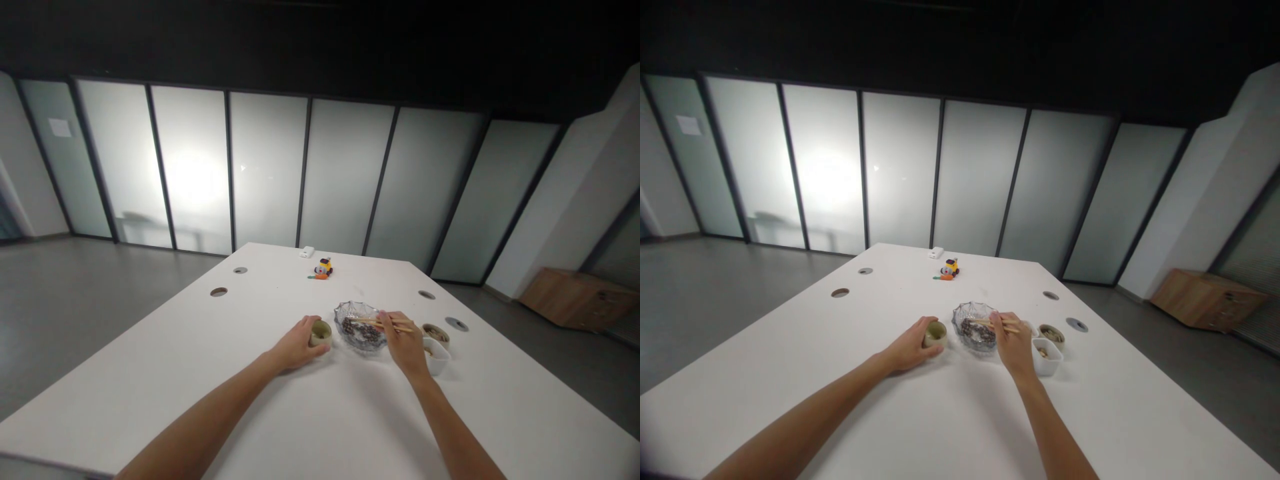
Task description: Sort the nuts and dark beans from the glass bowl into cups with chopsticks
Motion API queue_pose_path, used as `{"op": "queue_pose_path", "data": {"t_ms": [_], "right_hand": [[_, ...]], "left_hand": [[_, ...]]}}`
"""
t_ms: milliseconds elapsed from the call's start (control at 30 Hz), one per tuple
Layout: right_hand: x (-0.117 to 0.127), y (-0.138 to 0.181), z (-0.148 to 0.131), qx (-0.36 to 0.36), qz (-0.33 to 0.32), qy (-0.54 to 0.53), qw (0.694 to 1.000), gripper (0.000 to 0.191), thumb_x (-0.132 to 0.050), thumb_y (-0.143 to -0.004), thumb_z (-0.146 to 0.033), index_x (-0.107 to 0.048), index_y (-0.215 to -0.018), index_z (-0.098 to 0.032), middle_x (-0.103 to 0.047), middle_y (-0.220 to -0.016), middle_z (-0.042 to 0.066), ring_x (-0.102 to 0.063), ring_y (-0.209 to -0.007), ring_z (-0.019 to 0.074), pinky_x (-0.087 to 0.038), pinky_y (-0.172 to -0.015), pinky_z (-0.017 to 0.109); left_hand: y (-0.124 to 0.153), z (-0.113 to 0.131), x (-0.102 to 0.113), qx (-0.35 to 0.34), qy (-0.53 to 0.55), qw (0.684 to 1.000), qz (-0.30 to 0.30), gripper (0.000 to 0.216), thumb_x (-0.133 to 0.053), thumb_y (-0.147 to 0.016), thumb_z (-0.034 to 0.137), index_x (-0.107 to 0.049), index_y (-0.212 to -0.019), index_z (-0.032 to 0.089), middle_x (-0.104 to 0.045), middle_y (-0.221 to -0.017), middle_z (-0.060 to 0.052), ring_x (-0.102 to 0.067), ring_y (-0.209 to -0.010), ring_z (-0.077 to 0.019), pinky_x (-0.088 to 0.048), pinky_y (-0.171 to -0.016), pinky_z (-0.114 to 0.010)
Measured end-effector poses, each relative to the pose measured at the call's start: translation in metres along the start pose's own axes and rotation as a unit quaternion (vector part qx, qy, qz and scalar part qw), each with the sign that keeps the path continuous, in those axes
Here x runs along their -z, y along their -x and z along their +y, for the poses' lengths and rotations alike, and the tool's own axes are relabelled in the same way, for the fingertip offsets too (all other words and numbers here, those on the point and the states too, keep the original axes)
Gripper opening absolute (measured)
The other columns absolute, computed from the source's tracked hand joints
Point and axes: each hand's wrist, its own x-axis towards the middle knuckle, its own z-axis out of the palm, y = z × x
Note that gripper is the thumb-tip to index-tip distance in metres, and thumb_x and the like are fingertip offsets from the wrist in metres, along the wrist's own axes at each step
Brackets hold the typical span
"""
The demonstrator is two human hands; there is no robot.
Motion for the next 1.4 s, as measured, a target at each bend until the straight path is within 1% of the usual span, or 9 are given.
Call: {"op": "queue_pose_path", "data": {"t_ms": [100, 333, 533, 733, 900, 1067, 1167, 1267, 1400], "right_hand": [[-0.001, 0.001, 0.002, 0.022, -0.021, 0.011, 0.999, 0.052, -0.048, -0.100, -0.065, -0.072, -0.077, -0.025, -0.077, -0.080, 0.009, -0.073, -0.073, 0.0258, -0.057, -0.074, 0.041], [-0.001, 0.001, 0.003, 0.018, -0.021, 0.008, 1.000, 0.052, -0.047, -0.101, -0.065, -0.071, -0.077, -0.026, -0.077, -0.080, 0.009, -0.073, -0.073, 0.0255, -0.056, -0.072, 0.040], [0.000, 0.001, -0.005, 0.039, -0.023, 0.021, 0.999, 0.058, -0.044, -0.101, -0.070, -0.070, -0.076, -0.024, -0.076, -0.079, 0.008, -0.072, -0.073, 0.0243, -0.053, -0.071, 0.037], [-0.002, 0.002, -0.013, 0.063, -0.049, 0.002, 0.997, 0.058, -0.047, -0.100, -0.070, -0.070, -0.071, -0.025, -0.074, -0.073, 0.006, -0.070, -0.070, 0.0231, -0.052, -0.071, 0.035], [-0.001, 0.002, -0.014, 0.064, -0.044, -0.007, 0.997, 0.057, -0.048, -0.099, -0.070, -0.071, -0.073, -0.025, -0.075, -0.074, 0.006, -0.069, -0.070, 0.0229, -0.053, -0.072, 0.036], [0.001, 0.001, -0.013, 0.054, -0.025, 0.016, 0.998, 0.060, -0.043, -0.100, -0.071, -0.070, -0.073, -0.025, -0.074, -0.075, 0.007, -0.069, -0.070, 0.0227, -0.052, -0.070, 0.035], [0.002, 0.001, -0.013, 0.062, -0.008, 0.018, 0.998, 0.062, -0.040, -0.101, -0.073, -0.070, -0.074, -0.025, -0.075, -0.076, 0.007, -0.070, -0.073, 0.0234, -0.053, -0.072, 0.036], [0.002, 0.002, -0.014, 0.069, -0.026, 0.021, 0.997, 0.061, -0.041, -0.102, -0.071, -0.068, -0.071, -0.025, -0.072, -0.071, 0.006, -0.069, -0.070, 0.0225, -0.051, -0.069, 0.034], [0.000, 0.003, -0.015, 0.069, -0.047, 0.023, 0.996, 0.058, -0.045, -0.101, -0.068, -0.067, -0.070, -0.025, -0.070, -0.067, 0.004, -0.067, -0.064, 0.0213, -0.049, -0.065, 0.033]], "left_hand": [[0.000, 0.001, 0.000, -0.003, 0.000, 1.000, 0.000, 0.064, -0.074, -0.088, 0.044, -0.051, -0.142, 0.020, -0.062, -0.134, -0.015, -0.061, -0.123, -0.0323, -0.047, -0.110, -0.049], [0.002, 0.001, 0.001, -0.003, 0.001, 1.000, 0.002, 0.064, -0.074, -0.088, 0.042, -0.051, -0.143, 0.019, -0.063, -0.134, -0.016, -0.062, -0.124, -0.0326, -0.047, -0.111, -0.049], [0.001, -0.001, 0.000, -0.005, -0.001, 1.000, 0.003, 0.064, -0.074, -0.089, 0.044, -0.051, -0.142, 0.017, -0.062, -0.134, -0.017, -0.062, -0.124, -0.0329, -0.047, -0.111, -0.049], [0.002, -0.001, 0.000, -0.003, -0.002, 1.000, 0.004, 0.064, -0.073, -0.089, 0.045, -0.050, -0.143, 0.019, -0.062, -0.136, -0.016, -0.060, -0.125, -0.0331, -0.047, -0.112, -0.050], [0.001, -0.001, 0.000, -0.002, 0.002, 1.000, 0.005, 0.064, -0.075, -0.088, 0.044, -0.051, -0.143, 0.021, -0.063, -0.136, -0.015, -0.061, -0.124, -0.0326, -0.047, -0.111, -0.049], [0.001, -0.002, -0.001, -0.003, 0.000, 1.000, 0.009, 0.066, -0.075, -0.088, 0.046, -0.051, -0.144, 0.021, -0.063, -0.136, -0.015, -0.061, -0.124, -0.0328, -0.047, -0.111, -0.049], [0.001, -0.002, -0.001, -0.003, -0.003, 1.000, 0.007, 0.066, -0.075, -0.088, 0.046, -0.051, -0.144, 0.020, -0.063, -0.136, -0.016, -0.061, -0.124, -0.0328, -0.047, -0.111, -0.049], [0.001, -0.002, 0.000, 0.001, -0.005, 1.000, 0.007, 0.066, -0.074, -0.088, 0.045, -0.051, -0.144, 0.019, -0.062, -0.135, -0.016, -0.061, -0.124, -0.0331, -0.047, -0.111, -0.049], [0.001, -0.002, 0.000, -0.002, 0.000, 1.000, 0.010, 0.066, -0.075, -0.088, 0.045, -0.051, -0.144, 0.021, -0.063, -0.136, -0.015, -0.061, -0.124, -0.0325, -0.047, -0.111, -0.049]]}}
